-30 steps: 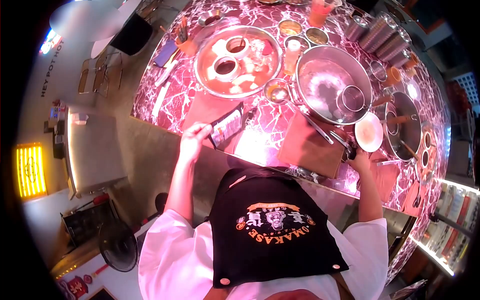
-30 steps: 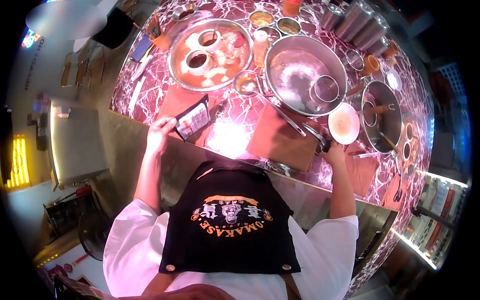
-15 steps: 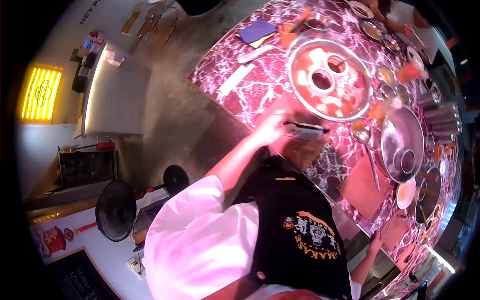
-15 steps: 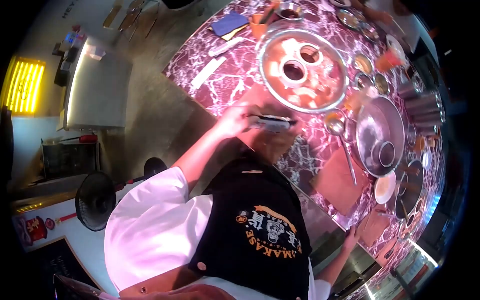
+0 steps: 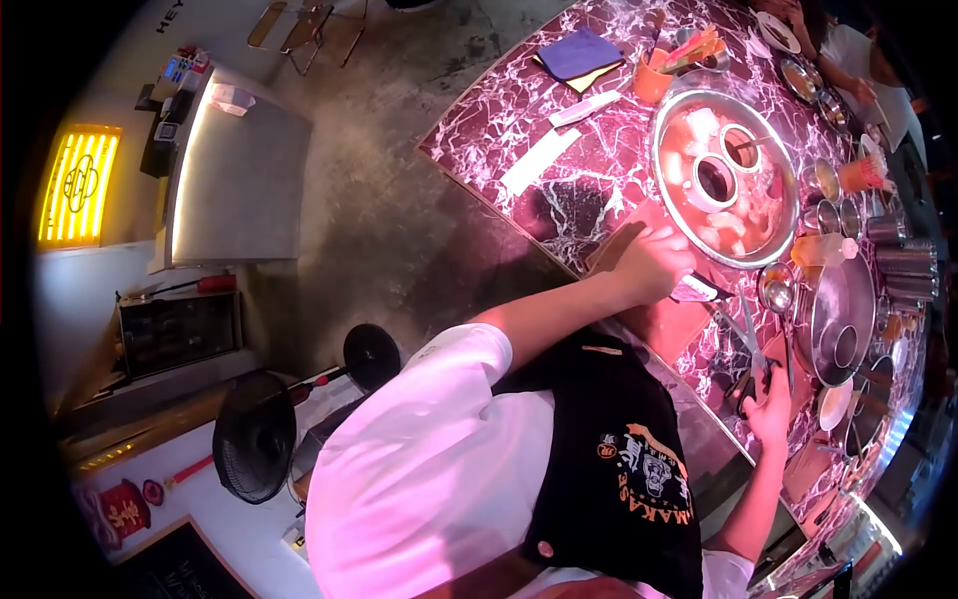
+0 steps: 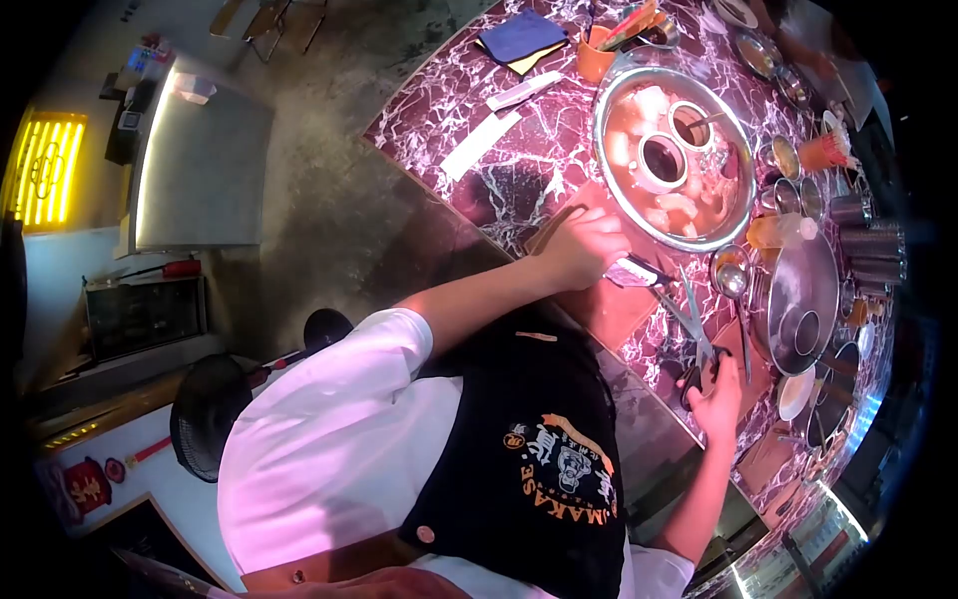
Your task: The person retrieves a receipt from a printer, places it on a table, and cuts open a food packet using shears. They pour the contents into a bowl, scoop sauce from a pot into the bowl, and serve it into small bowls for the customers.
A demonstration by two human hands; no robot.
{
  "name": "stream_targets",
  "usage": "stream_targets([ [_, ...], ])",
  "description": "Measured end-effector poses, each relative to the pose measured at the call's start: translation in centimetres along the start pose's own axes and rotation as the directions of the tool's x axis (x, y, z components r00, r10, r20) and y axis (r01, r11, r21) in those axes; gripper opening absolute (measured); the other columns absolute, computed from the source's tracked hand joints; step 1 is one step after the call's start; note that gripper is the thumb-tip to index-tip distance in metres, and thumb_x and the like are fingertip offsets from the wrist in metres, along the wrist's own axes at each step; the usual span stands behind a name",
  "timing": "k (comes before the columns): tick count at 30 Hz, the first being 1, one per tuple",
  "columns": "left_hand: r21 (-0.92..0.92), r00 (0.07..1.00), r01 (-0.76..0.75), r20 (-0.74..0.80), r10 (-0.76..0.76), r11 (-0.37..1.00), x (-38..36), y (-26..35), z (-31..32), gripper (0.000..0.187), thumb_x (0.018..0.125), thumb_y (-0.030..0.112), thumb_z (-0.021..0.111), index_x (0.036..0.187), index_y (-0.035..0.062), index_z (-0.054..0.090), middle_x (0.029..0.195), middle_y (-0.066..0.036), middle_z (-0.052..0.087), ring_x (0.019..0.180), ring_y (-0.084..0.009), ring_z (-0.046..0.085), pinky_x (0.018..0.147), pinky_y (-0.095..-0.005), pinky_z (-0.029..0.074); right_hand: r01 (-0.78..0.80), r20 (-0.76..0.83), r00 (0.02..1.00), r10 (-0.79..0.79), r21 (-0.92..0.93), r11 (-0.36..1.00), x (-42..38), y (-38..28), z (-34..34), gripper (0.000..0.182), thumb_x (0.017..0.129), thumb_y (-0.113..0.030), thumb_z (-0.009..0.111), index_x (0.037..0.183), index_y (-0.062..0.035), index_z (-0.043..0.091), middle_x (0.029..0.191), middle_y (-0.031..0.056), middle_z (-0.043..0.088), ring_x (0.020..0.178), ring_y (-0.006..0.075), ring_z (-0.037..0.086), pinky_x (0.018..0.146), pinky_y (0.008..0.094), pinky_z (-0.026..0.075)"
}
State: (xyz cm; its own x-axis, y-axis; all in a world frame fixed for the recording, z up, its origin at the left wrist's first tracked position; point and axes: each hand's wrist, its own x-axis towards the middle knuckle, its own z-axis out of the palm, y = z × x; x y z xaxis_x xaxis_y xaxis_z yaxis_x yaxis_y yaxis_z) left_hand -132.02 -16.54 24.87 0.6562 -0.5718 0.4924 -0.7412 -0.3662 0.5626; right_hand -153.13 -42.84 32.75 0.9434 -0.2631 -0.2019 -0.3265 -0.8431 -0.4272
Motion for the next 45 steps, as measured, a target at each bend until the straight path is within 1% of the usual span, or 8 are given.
stream_targets([
  [6,-0.031,0.995,-0.093,0.024,0.094,0.995,0.2,-1.5,-1.5,0.006,0.076,0.017,0.060,0.077,0.0159,0.065,0.075,-0.001,0.050,0.080,-0.0208,0.050,0.073,-0.0343,0.040,0.267,0.009,0.963,-0.268,-0.140,0.954,3.5,-2.6,1.4,0.056,0.062,-0.012,0.067,0.112,0.0040,0.047,0.099,0.0208,0.054,0.092,0.0399,0.054,0.081,0.0425,0.044],
  [9,-0.075,0.996,-0.058,0.060,0.063,0.996,-0.1,-2.5,-1.3,0.006,0.077,0.018,0.060,0.079,0.0147,0.065,0.077,-0.002,0.051,0.081,-0.0223,0.050,0.075,-0.0353,0.040,0.176,0.095,0.981,-0.166,-0.112,0.978,3.9,-3.9,1.8,0.059,0.060,-0.011,0.066,0.113,0.0044,0.047,0.102,0.0216,0.054,0.095,0.0402,0.054,0.084,0.0423,0.044],
  [10,-0.110,0.996,-0.036,0.072,0.044,0.993,-0.2,-2.8,-1.3,0.007,0.077,0.019,0.060,0.079,0.0140,0.065,0.078,-0.003,0.051,0.083,-0.0231,0.050,0.076,-0.0359,0.040,0.248,0.051,0.969,-0.243,-0.148,0.957,3.8,-3.2,2.3,0.059,0.059,-0.011,0.067,0.113,0.0046,0.047,0.101,0.0215,0.054,0.094,0.0396,0.054,0.082,0.0423,0.045],
  [13,-0.213,0.992,0.000,0.124,0.027,0.977,-0.5,-3.6,-1.5,0.007,0.078,0.019,0.061,0.080,0.0130,0.065,0.082,-0.004,0.052,0.085,-0.0250,0.050,0.079,-0.0371,0.040,0.200,0.063,0.979,-0.194,-0.120,0.972,3.5,-4.5,2.1,0.058,0.059,-0.011,0.067,0.111,0.0040,0.047,0.102,0.0214,0.054,0.095,0.0401,0.054,0.082,0.0427,0.045],
  [20,-0.174,0.980,0.041,0.200,-0.005,0.984,-0.3,-3.8,-1.6,0.006,0.079,0.017,0.062,0.082,0.0125,0.064,0.087,-0.005,0.054,0.088,-0.0265,0.050,0.081,-0.0381,0.040,0.117,0.101,0.989,-0.108,-0.088,0.989,4.2,-5.0,3.5,0.059,0.060,-0.012,0.068,0.112,0.0029,0.046,0.104,0.0224,0.054,0.098,0.0409,0.053,0.083,0.0441,0.045],
  [32,-0.300,0.991,-0.038,0.110,0.074,0.953,-0.2,-4.8,-0.7,0.009,0.081,0.013,0.060,0.086,0.0086,0.064,0.091,-0.007,0.059,0.087,-0.0274,0.054,0.081,-0.0374,0.041,0.070,0.100,0.994,-0.053,-0.177,0.982,2.7,-6.4,2.6,0.057,0.060,-0.025,0.069,0.105,0.0003,0.046,0.099,0.0214,0.055,0.095,0.0400,0.055,0.079,0.0453,0.046],
  [41,-0.340,0.998,0.005,0.056,0.015,0.940,-0.5,-3.9,-1.0,0.008,0.078,0.006,0.062,0.085,0.0036,0.060,0.091,-0.011,0.058,0.093,-0.0307,0.055,0.085,-0.0385,0.043,0.061,0.108,0.993,-0.044,-0.158,0.986,2.3,-5.2,3.5,0.056,0.063,-0.022,0.068,0.109,0.0011,0.046,0.102,0.0216,0.057,0.095,0.0380,0.057,0.079,0.0439,0.048],
  [45,-0.335,0.997,0.014,0.080,0.014,0.942,-0.7,-3.7,-1.0,0.009,0.078,0.006,0.062,0.086,0.0034,0.060,0.094,-0.011,0.058,0.094,-0.0308,0.055,0.085,-0.0387,0.043,0.007,0.249,0.968,0.025,-0.127,0.992,1.9,-4.3,3.3,0.054,0.063,-0.021,0.068,0.108,0.0013,0.047,0.099,0.0212,0.058,0.093,0.0369,0.058,0.079,0.0436,0.048],
])
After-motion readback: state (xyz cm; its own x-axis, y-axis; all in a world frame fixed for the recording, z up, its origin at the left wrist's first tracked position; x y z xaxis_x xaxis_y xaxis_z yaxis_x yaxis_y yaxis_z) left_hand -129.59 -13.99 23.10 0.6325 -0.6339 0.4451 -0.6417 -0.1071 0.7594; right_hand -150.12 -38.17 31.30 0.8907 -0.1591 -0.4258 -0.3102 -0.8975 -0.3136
